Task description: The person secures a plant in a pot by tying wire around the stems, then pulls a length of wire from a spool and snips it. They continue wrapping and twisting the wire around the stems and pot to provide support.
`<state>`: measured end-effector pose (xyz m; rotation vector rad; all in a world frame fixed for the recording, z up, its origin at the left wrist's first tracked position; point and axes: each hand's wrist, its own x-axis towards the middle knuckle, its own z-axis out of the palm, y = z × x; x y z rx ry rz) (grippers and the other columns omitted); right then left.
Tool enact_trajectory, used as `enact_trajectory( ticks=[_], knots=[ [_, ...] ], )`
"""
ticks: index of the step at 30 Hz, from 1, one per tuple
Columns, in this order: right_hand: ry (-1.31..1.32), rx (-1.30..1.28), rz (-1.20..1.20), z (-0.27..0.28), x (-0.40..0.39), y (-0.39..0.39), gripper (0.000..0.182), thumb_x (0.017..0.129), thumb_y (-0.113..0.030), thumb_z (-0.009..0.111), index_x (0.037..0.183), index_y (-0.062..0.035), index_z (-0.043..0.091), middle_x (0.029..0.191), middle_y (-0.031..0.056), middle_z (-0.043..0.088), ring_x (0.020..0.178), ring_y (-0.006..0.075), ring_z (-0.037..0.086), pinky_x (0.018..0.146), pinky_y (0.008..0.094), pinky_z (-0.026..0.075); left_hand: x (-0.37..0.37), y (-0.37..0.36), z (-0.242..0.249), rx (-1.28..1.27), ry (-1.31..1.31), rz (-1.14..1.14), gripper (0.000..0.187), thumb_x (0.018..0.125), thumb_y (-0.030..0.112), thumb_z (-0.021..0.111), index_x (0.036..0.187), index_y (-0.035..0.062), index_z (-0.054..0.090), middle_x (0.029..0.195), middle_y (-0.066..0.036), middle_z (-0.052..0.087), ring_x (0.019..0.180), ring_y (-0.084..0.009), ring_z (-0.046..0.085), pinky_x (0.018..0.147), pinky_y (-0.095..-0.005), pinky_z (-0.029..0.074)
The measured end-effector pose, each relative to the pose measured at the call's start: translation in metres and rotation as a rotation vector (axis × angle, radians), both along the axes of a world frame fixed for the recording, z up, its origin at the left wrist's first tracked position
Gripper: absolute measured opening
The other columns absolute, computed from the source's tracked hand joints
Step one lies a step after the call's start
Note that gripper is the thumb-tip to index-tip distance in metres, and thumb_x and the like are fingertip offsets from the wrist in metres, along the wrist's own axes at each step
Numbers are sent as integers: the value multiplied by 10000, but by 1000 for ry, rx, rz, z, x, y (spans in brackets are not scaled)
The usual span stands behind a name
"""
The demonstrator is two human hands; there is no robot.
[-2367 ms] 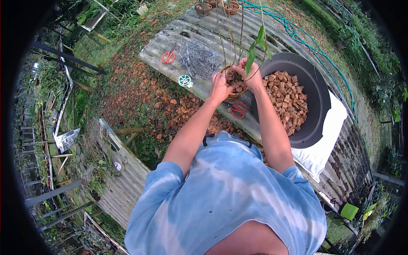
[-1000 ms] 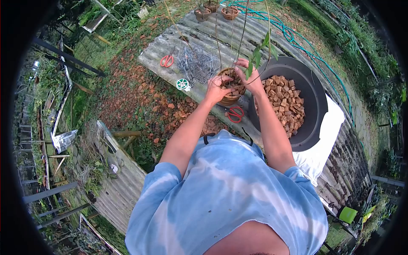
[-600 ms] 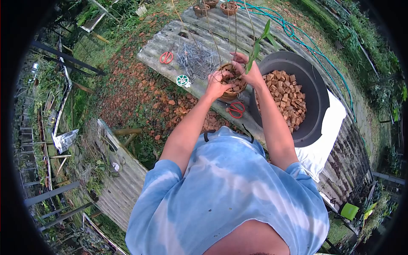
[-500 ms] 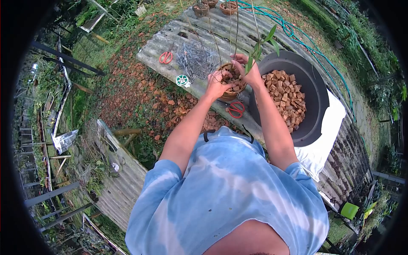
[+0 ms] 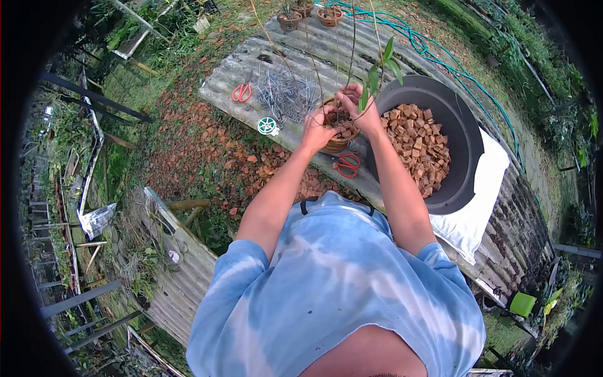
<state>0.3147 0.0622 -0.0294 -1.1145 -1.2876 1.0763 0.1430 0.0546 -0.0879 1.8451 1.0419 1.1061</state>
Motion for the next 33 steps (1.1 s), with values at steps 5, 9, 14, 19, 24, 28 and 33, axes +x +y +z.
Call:
enact_trajectory(
  ticks=[5, 9, 14, 19, 24, 28, 33],
  knots=[
    [85, -36, 64, 10, 1, -8, 375, 1061, -218, 633, 1336, 35, 598, 1142, 123, 705, 1063, 201, 702, 902, 331, 593, -1, 3, -5, 76, 4, -8, 506, 744, 52, 907, 1187, 53, 662, 1194, -78, 730, 1118, -214, 710, 991, -381, 571],
    [168, -75, 90, 8, 4, -7, 400, 1095, -281, 573, 1360, 19, 576, 1180, 117, 683, 1096, 199, 687, 942, 333, 575, 0, -1, -3, 110, 54, 45, 509, 739, 48, 909, 1178, 53, 653, 1193, -83, 729, 1098, -228, 711, 990, -387, 570],
    [238, -73, 12, 6, -3, -9, 403, 1110, -296, 533, 1268, 64, 621, 1133, 134, 701, 1066, 216, 707, 946, 350, 601, 0, 2, -8, 98, -2, 22, 607, 719, 67, 926, 1239, 73, 612, 1212, -82, 725, 1122, -229, 699, 980, -383, 570],
    [187, -35, 4, -2, -4, -7, 368, 1110, -287, 540, 1206, 58, 626, 1127, 124, 694, 1062, 208, 707, 918, 331, 603, 1, 2, -3, 128, 36, 4, 696, 707, 134, 945, 1301, 96, 585, 1205, -74, 722, 1141, -272, 682, 989, -427, 543],
    [151, -10, -61, 3, -8, -9, 295, 1083, -216, 595, 1146, 61, 675, 1034, 106, 728, 975, 178, 722, 849, 310, 613, -2, -4, 6, 163, 273, 104, 788, 710, 273, 953, 1391, 135, 582, 1219, -75, 709, 1171, -303, 634, 1072, -476, 415],
    [-49, 29, -90, 1, -4, -8, 263, 1045, -207, 661, 1130, 37, 713, 1026, 96, 749, 945, 169, 727, 838, 316, 591, -4, -2, 11, 140, 339, 71, 777, 742, 353, 927, 1419, 179, 586, 1240, -72, 706, 1183, -267, 617, 1100, -459, 326],
    [-95, 22, -18, -5, 0, -18, 282, 1016, -181, 692, 1194, 36, 700, 1056, 102, 761, 951, 176, 727, 863, 331, 574, -4, 5, 6, 107, 411, 14, 724, 761, 395, 908, 1392, 218, 603, 1219, -42, 721, 1175, -251, 626, 1045, -444, 319]
  ],
)
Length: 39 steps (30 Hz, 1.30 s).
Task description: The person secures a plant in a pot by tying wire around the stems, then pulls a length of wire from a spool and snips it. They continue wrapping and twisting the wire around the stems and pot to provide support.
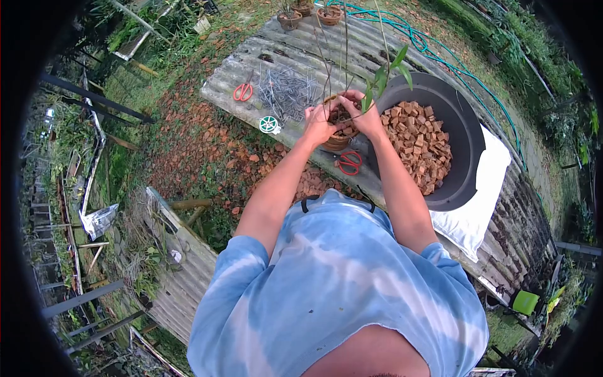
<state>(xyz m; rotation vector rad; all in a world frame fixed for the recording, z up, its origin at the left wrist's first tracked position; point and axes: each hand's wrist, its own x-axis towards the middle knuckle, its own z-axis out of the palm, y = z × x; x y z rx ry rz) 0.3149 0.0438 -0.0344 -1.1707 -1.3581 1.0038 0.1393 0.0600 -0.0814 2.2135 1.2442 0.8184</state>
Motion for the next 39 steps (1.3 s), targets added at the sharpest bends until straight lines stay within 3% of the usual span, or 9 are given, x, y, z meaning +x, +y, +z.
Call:
enact_trajectory(
  ticks=[5, 8, 11, 14, 20, 21, 27, 33, 39],
  knots=[
    [35, -13, 138, -10, 4, -5, 450, 985, -183, 726, 1355, 40, 598, 1182, 150, 739, 1070, 231, 719, 921, 358, 563, -1, 0, -8, 86, 5, -5, 689, 762, 390, 904, 1367, 237, 610, 1223, -20, 723, 1194, -248, 623, 1029, -446, 330],
    [-354, 303, -242, -37, 0, -9, 504, 951, -137, 733, 1382, 42, 542, 1261, 239, 681, 1124, 364, 698, 939, 418, 558, -1, 1, -16, 129, -7, 10, 697, 758, 386, 904, 1372, 237, 608, 1248, -24, 714, 1213, -254, 612, 1046, -457, 331],
    [-420, -2, -180, 5, -7, -52, 495, 925, -117, 716, 1345, 60, 520, 1267, 317, 622, 1139, 487, 638, 947, 493, 543, -1, -2, -11, 71, 14, 26, 715, 755, 383, 903, 1388, 237, 604, 1276, -31, 702, 1237, -258, 600, 1066, -463, 327],
    [-672, 46, -267, 8, -23, -101, 307, 961, -115, 650, 1195, 69, 573, 1202, 340, 630, 1017, 527, 659, 850, 562, 552, -2, -2, -7, 33, 11, 17, 731, 757, 379, 901, 1407, 236, 598, 1289, -34, 696, 1242, -262, 596, 1077, -465, 323],
    [-752, -189, -283, -21, -27, -104, 257, 969, -132, 640, 1142, 57, 621, 1036, 299, 697, 941, 492, 692, 816, 559, 558, -3, 0, -16, 37, -14, 15, 748, 757, 386, 900, 1417, 214, 595, 1284, -43, 694, 1225, -266, 597, 1084, -474, 321],
    [-695, -103, -387, -25, -28, -105, 209, 943, -131, 693, 1051, 45, 665, 921, 246, 712, 875, 446, 708, 761, 529, 557, -2, 0, -15, 30, -14, 16, 749, 756, 389, 900, 1416, 209, 596, 1283, -46, 693, 1223, -267, 597, 1085, -476, 322],
    [-434, 12, -428, -46, -27, -108, 145, 847, -88, 814, 927, -10, 721, 826, 159, 677, 728, 316, 692, 667, 414, 543, -2, -1, -14, 11, -15, 17, 728, 747, 396, 909, 1380, 193, 612, 1227, -51, 714, 1219, -279, 599, 1074, -493, 341],
    [-436, 56, -427, -61, -27, -108, 195, 851, -85, 823, 1002, -13, 722, 879, 141, 688, 739, 271, 708, 675, 386, 559, -2, -1, -21, 128, -43, 19, 710, 737, 398, 911, 1353, 187, 630, 1217, -40, 727, 1204, -278, 618, 1065, -463, 349],
    [-168, -116, -384, -59, -31, -113, 372, 890, -83, 817, 1195, 22, 631, 998, 105, 730, 856, 171, 714, 773, 318, 582, -1, 3, -20, 37, -6, 11, 662, 746, 407, 904, 1330, 196, 673, 1318, -35, 702, 1221, -258, 622, 1071, -443, 341]
  ],
)
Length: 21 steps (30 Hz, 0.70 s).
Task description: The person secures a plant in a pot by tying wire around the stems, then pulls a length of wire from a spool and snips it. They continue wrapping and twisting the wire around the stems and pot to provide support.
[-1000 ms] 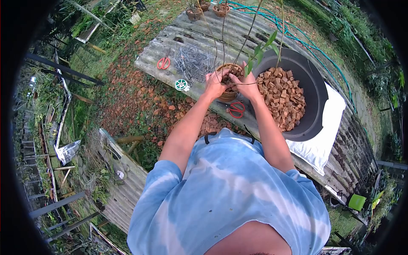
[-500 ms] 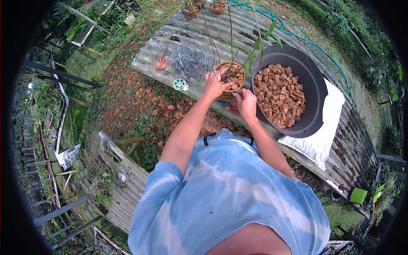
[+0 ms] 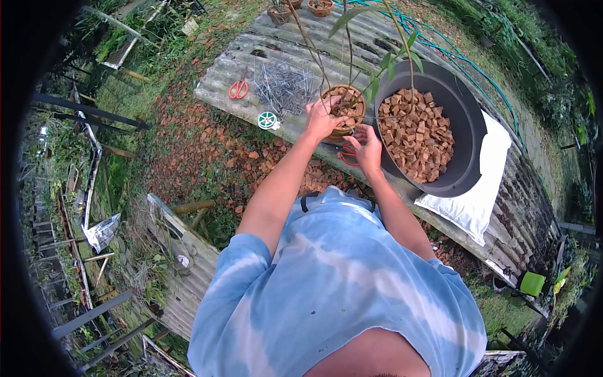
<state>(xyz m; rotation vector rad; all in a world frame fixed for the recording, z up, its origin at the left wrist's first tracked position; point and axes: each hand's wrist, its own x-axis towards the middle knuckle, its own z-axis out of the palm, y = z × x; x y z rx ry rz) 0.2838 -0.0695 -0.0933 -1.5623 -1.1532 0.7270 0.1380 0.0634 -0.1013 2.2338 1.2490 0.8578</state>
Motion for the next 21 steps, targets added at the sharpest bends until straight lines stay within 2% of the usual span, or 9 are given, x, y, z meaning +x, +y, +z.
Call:
enact_trajectory(
  ticks=[3, 5, 9, 12, 15, 18, 21],
  knots=[
    [9, -14, -34, -17, 0, 0, 379, 906, -86, 813, 1217, 21, 625, 1028, 98, 728, 925, 149, 697, 824, 289, 570, 1, 3, 0, -15, 40, 6, 664, 750, 426, 897, 1333, 194, 678, 1322, -32, 701, 1218, -259, 622, 1074, -443, 331],
    [204, -1, -20, -35, 1, 1, 380, 910, -86, 813, 1220, 28, 624, 1049, 96, 729, 961, 146, 693, 852, 282, 566, 1, 1, 1, 9, 17, 4, 661, 756, 428, 892, 1333, 190, 675, 1304, -33, 707, 1213, -260, 623, 1064, -446, 333],
    [481, 60, -17, -34, -1, 1, 346, 924, -93, 807, 1195, 45, 642, 1059, 94, 734, 968, 140, 692, 864, 269, 567, 1, 1, -2, -50, 21, 28, 648, 761, 412, 890, 1327, 186, 672, 1261, -33, 718, 1203, -258, 625, 1048, -451, 337],
    [420, -4, -37, -32, -3, 2, 286, 936, -85, 791, 1153, 55, 668, 1039, 95, 747, 943, 138, 705, 853, 270, 571, 1, 1, -4, 14, -1, 12, 639, 760, 400, 889, 1321, 183, 671, 1240, -31, 724, 1202, -252, 627, 1040, -447, 339],
    [305, 9, -62, -28, -6, 4, 236, 940, -65, 776, 1109, 73, 684, 998, 102, 760, 896, 132, 714, 828, 268, 575, 1, -1, -2, -42, -13, 14, 671, 766, 412, 884, 1358, 185, 662, 1260, -85, 705, 1239, -275, 597, 1084, -459, 317],
    [188, -106, -51, -18, -4, 2, 241, 936, -65, 775, 1110, 76, 684, 974, 106, 766, 877, 128, 717, 795, 269, 575, 0, 1, -5, -11, -40, -19, 683, 749, 392, 902, 1355, 188, 666, 1261, -84, 701, 1242, -271, 594, 1082, -460, 318],
    [205, -20, -85, -16, -7, 0, 252, 929, -86, 788, 1104, 67, 692, 957, 104, 766, 858, 127, 713, 761, 273, 571, 1, 0, -6, 51, 0, 22, 651, 746, 397, 907, 1322, 198, 680, 1274, -28, 715, 1229, -250, 618, 1049, -441, 337]
  ],
)
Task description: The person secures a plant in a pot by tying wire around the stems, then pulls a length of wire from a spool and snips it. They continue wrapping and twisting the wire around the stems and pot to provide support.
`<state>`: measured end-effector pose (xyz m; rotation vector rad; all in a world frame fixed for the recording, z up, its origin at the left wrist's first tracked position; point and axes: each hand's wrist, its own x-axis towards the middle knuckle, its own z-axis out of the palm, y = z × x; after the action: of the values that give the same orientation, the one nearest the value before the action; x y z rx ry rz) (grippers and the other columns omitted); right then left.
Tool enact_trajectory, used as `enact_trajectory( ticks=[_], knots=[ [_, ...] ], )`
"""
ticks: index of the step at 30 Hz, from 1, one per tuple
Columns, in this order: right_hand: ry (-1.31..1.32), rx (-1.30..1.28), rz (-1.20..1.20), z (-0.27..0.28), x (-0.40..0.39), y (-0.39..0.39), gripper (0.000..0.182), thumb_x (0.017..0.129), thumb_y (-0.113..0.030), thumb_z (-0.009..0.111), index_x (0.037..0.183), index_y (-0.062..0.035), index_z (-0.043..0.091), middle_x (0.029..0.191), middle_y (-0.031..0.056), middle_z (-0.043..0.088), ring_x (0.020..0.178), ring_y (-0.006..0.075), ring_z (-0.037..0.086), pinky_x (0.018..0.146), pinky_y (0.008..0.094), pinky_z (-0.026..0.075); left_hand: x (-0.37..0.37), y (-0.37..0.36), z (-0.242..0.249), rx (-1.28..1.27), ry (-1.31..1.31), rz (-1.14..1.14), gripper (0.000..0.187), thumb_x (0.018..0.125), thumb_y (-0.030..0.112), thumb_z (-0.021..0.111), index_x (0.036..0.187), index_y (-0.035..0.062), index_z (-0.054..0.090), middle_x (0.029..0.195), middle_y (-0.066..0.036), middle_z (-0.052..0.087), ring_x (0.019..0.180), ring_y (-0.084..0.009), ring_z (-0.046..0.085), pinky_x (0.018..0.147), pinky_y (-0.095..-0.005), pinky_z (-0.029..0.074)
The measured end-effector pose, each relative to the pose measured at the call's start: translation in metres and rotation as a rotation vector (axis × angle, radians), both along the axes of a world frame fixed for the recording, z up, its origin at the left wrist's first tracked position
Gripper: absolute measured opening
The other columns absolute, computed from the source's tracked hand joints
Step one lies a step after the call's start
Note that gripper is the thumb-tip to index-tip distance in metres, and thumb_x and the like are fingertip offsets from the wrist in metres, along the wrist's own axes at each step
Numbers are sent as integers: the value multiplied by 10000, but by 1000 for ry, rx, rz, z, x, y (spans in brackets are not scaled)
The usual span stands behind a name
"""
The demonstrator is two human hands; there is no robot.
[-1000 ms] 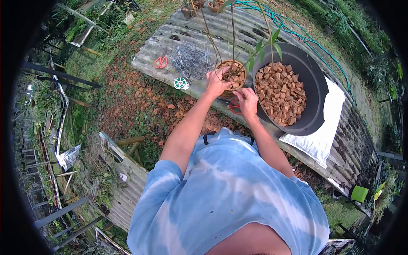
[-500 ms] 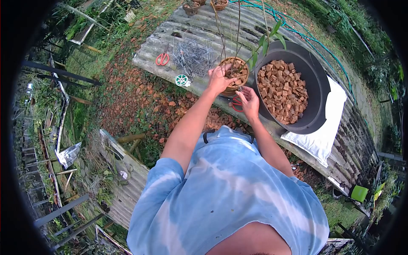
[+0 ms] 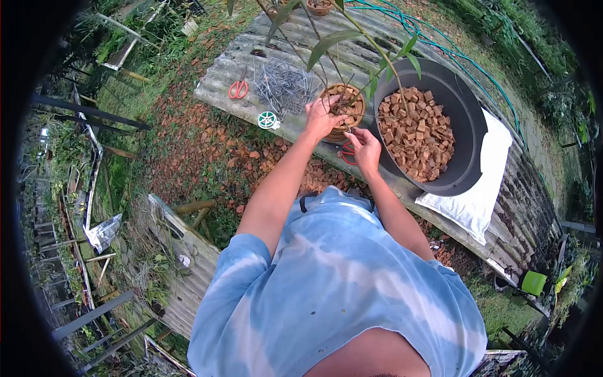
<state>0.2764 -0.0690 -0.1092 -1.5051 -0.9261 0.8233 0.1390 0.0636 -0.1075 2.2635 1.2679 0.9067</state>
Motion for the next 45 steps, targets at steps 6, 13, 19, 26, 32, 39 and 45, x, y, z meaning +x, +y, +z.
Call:
enact_trajectory(
  ticks=[6, 13, 19, 26, 32, 39, 45],
  knots=[
    [-5, -59, 37, 0, 2, 2, 268, 926, -76, 790, 1133, 48, 674, 952, 93, 755, 855, 130, 704, 761, 270, 565, -1, 0, 1, -60, 1, -15, 654, 757, 409, 902, 1337, 205, 678, 1329, -40, 695, 1275, -259, 597, 1083, -455, 326],
    [37, -12, 46, -6, 5, -1, 265, 925, -75, 793, 1120, 39, 655, 931, 71, 738, 853, 117, 686, 772, 268, 559, 0, -3, 5, -54, 6, -15, 700, 750, 389, 901, 1373, 176, 664, 1311, -73, 694, 1254, -266, 585, 1075, -449, 319],
    [17, -36, 58, -11, 7, 2, 275, 911, -92, 814, 1097, 34, 656, 942, 80, 746, 845, 121, 687, 762, 274, 560, -1, -3, 1, -27, -28, -14, 677, 753, 397, 901, 1350, 168, 677, 1307, -60, 701, 1261, -266, 592, 1083, -446, 322],
    [12, -34, 93, -9, 9, -1, 403, 878, -183, 859, 1143, 30, 642, 982, 116, 748, 874, 168, 702, 780, 309, 572, -1, -5, 3, -21, -24, -7, 625, 744, 385, 910, 1294, 178, 698, 1288, -38, 715, 1234, -250, 620, 1054, -438, 345],
    [-486, -226, 104, -1, 12, -16, 554, 826, -339, 886, 1146, 36, 632, 1011, 210, 726, 959, 314, 735, 823, 418, 582, 0, -2, -1, -28, -28, 2, 583, 745, 358, 912, 1267, 204, 703, 1273, -17, 720, 1230, -238, 624, 1049, -428, 352],
    [-387, -67, 115, 48, 10, -5, 520, 874, -244, 835, 1206, 68, 586, 1123, 230, 656, 966, 337, 698, 821, 413, 591, 0, -4, 0, -20, -25, 30, 677, 743, 397, 907, 1342, 179, 680, 1287, -54, 707, 1258, -256, 589, 1096, -445, 309],
    [-534, 120, 68, 84, 7, 40, 1009, 742, -346, 949, 1460, 81, 383, 1353, 252, 557, 1235, 349, 602, 1024, 446, 536, -4, 1, -10, 19, -46, -47, 585, 798, 226, 818, 1358, 193, 652, 1317, -38, 691, 1254, -247, 602, 1087, -459, 321]
  ],
)
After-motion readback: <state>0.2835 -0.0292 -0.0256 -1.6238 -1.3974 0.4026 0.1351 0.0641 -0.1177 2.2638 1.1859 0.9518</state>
